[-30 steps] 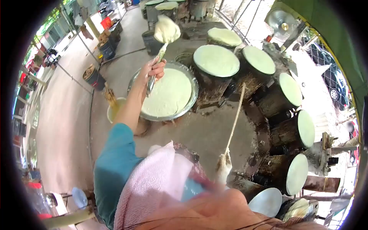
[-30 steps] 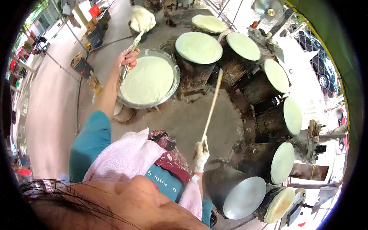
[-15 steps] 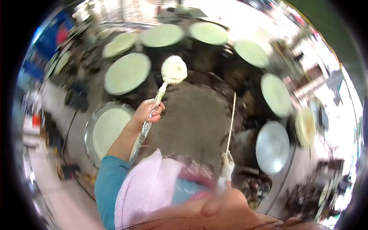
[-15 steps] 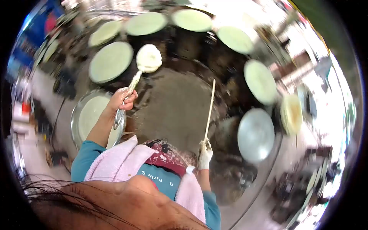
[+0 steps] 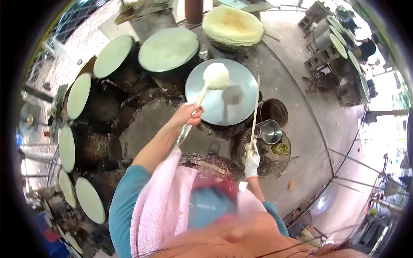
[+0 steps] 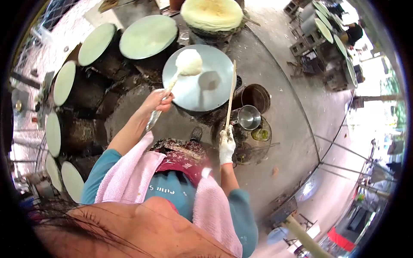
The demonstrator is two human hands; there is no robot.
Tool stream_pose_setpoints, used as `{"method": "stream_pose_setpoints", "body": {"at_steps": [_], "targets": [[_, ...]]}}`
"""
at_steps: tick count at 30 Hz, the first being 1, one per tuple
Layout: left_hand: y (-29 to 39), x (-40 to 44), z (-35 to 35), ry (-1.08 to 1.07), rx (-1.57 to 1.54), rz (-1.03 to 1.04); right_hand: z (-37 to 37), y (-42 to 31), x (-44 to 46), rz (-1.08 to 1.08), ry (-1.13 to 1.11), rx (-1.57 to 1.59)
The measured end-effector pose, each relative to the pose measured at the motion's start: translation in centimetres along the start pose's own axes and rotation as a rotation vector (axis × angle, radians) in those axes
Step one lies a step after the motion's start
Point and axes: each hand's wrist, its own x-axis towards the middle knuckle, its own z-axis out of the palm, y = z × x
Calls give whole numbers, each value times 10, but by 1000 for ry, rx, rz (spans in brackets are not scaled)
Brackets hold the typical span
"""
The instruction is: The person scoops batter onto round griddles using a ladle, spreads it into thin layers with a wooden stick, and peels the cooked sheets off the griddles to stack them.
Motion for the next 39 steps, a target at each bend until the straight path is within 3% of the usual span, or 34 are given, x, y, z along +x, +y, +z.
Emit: {"method": "stream_pose_setpoints", "body": {"at_steps": [1,3,5,6,7,9,10,11,13,14,15,17,18,19,21,23,24,25,27,30,33,35,37,39], "targets": [[0,27,12,-15,34,7,4,6,10,-105,13,21],[-10,83,30,-40,83,30,20,-14,24,-55,25,-56],[-32,132,45,-18,-15,23,40,-25,39,-293,92,-518],[-41,153,52,-1,-40,28,49,-19,47,-321,113,-496],[-51,170,54,15,-63,31,52,-13,50,-311,107,-708],[-68,192,50,105,120,66,65,-17,47,-27,140,-1195],[-74,201,45,142,214,85,64,-5,49,-33,175,-1239],[-81,207,31,181,354,132,82,-34,43,121,193,-1212],[-83,213,-2,249,629,246,79,-1,47,5,233,-984],[-67,199,-5,297,734,459,85,23,53,-108,273,-789],[-58,195,-24,281,799,483,110,16,59,-61,194,-299],[-57,201,-71,358,846,706,157,-28,47,407,106,38],[-44,198,-89,361,831,781,166,-13,56,393,80,91],[0,168,-83,292,785,627,168,-11,57,333,82,0],[28,158,-114,237,877,664,158,-11,56,216,83,-177],[41,146,-140,219,950,737,133,3,61,24,207,-156],[44,141,-148,207,922,677,121,8,62,-72,266,-155],[44,135,-156,197,896,613,111,16,65,35,280,11],[39,123,-177,165,743,446,145,-23,57,330,154,-99],[31,99,-182,183,298,177,170,-27,66,397,-35,-52],[49,67,-170,301,238,84,137,-19,74,130,-10,-288],[56,59,-162,347,285,99,103,-20,88,12,95,-215],[57,51,-155,398,335,109,90,-32,105,259,40,-134],[49,57,-155,436,359,135,123,-63,103,454,-124,-171]]}}
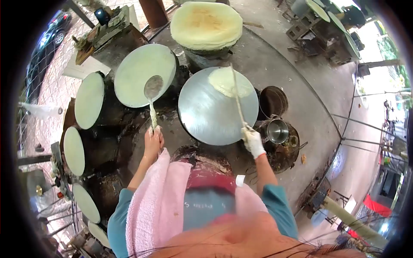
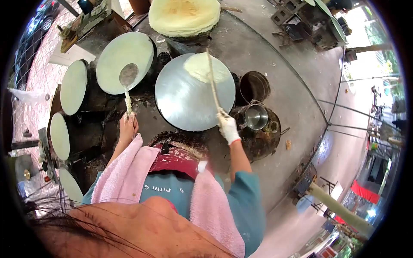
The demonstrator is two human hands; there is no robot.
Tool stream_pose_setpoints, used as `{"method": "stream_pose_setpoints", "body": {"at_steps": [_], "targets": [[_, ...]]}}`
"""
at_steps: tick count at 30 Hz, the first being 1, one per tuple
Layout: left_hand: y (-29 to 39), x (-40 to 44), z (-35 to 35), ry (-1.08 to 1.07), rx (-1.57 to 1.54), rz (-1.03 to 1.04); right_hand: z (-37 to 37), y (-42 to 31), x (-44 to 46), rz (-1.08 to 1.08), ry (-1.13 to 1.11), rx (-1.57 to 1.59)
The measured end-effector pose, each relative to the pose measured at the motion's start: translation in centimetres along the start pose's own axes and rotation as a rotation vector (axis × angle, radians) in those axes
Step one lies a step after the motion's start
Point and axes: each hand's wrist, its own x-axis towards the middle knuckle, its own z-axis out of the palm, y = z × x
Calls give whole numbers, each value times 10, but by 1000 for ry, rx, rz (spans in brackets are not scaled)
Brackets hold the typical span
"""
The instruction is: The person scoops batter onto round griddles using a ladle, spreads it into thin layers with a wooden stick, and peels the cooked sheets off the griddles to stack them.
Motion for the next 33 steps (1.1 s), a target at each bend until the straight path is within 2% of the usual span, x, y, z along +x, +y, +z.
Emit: {"method": "stream_pose_setpoints", "body": {"at_steps": [3,6,8,9,12,13,14,16,19,20,22,24,26,28,30,31,32,33], "targets": [[0,-5,9,41,21,-1,19,1,8,1,-143,-32],[-3,-12,14,86,-14,-27,-18,13,36,-303,-65,-13],[-8,-17,16,114,-39,-15,-61,5,56,-241,4,-20],[-11,-20,17,128,-48,-10,-62,-6,57,-145,-39,-52],[-16,-31,28,162,-57,-42,-39,-8,59,27,-241,-68],[-14,-36,34,174,-24,-54,-36,19,77,13,-291,-14],[-15,-39,35,172,-26,-69,-23,-20,41,106,-300,-171],[-16,-42,39,169,-36,-92,-32,-11,48,78,-313,-135],[-13,-47,42,199,-12,-80,-71,-31,76,-153,-206,-101],[-13,-49,44,210,5,-77,-80,-32,94,-118,-137,-82],[-14,-54,46,222,4,-95,-80,-28,116,-22,-273,-159],[-17,-55,47,224,4,-106,-39,-63,71,172,-328,-372],[-28,-57,45,218,1,-118,-39,-50,64,139,-429,-382],[-34,-57,43,220,-4,-101,-63,-13,97,50,-478,-258],[-43,-55,39,227,16,-93,-74,-46,99,-82,-358,-318],[-45,-55,38,232,30,-93,-85,-50,117,-63,-352,-264],[-46,-54,37,238,44,-93,-84,-46,135,-158,-279,-278],[-48,-55,36,243,59,-91,-75,-65,125,-8,-296,-379]]}}
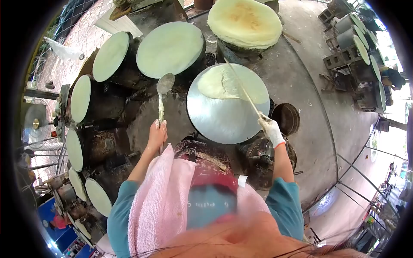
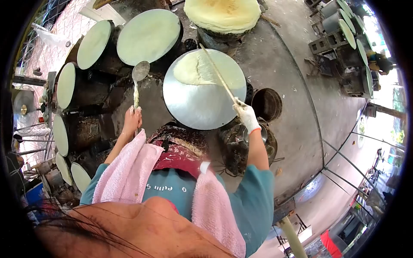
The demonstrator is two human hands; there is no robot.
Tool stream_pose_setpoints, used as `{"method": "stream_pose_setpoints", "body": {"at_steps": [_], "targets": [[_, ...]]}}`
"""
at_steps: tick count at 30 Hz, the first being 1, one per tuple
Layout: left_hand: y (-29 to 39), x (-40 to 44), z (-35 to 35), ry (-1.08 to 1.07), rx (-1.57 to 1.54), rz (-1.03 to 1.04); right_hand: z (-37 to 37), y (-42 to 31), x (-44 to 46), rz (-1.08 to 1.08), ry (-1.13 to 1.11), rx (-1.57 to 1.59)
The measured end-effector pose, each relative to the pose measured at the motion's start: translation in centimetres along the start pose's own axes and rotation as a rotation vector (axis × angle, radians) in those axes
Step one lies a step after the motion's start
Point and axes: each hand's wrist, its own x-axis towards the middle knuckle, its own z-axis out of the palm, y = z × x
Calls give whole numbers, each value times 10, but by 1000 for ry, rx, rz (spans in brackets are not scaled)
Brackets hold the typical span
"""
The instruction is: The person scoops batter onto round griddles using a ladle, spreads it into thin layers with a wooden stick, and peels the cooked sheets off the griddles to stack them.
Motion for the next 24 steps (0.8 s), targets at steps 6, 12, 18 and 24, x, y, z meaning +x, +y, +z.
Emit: {"method": "stream_pose_setpoints", "body": {"at_steps": [6,12,18,24], "targets": [[-19,-3,-16,45,126,-53,27,-7,-28,98,-210,-155],[-33,36,-21,104,545,171,-1,-21,13,-64,-77,-256],[-12,64,2,32,851,350,-6,-15,-30,56,-227,-298],[9,59,25,-84,1158,351,1,-25,-5,-109,-128,-342]]}}
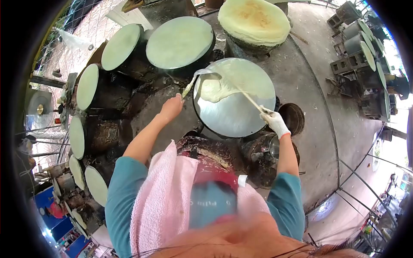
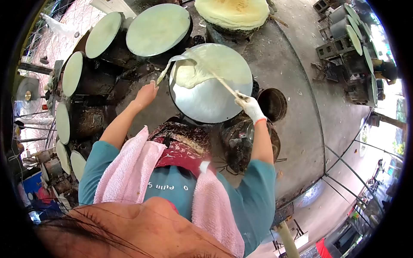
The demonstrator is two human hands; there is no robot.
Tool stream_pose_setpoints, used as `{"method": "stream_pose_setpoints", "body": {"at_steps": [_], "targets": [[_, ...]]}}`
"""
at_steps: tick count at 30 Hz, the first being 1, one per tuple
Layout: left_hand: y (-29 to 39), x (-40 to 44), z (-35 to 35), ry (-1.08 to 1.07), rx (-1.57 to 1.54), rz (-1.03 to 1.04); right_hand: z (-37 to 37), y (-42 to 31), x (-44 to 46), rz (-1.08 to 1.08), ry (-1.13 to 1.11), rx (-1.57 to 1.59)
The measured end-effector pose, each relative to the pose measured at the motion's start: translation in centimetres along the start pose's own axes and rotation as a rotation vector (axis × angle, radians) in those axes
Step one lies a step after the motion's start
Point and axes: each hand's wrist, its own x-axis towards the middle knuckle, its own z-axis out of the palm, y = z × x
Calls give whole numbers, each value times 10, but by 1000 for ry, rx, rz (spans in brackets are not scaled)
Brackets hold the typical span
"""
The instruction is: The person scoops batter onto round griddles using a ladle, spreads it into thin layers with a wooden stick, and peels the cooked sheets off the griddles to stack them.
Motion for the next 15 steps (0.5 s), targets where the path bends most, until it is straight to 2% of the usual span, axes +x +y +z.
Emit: {"method": "stream_pose_setpoints", "body": {"at_steps": [3,7,9,11,12,13,15], "targets": [[-8,-19,-4,-73,81,23,19,-35,-15,151,-254,-4],[-12,-82,-5,-152,46,52,30,-26,-55,303,-227,-159],[-15,-108,16,-238,12,23,39,23,-77,175,-170,38],[-15,-123,40,-347,-4,2,60,24,-124,233,-65,224],[-15,-123,40,-353,-104,95,89,67,-119,283,64,677],[-17,-124,36,-361,-204,187,114,57,-140,201,49,766],[-27,-113,21,-242,-346,322,170,30,-145,308,9,914]]}}
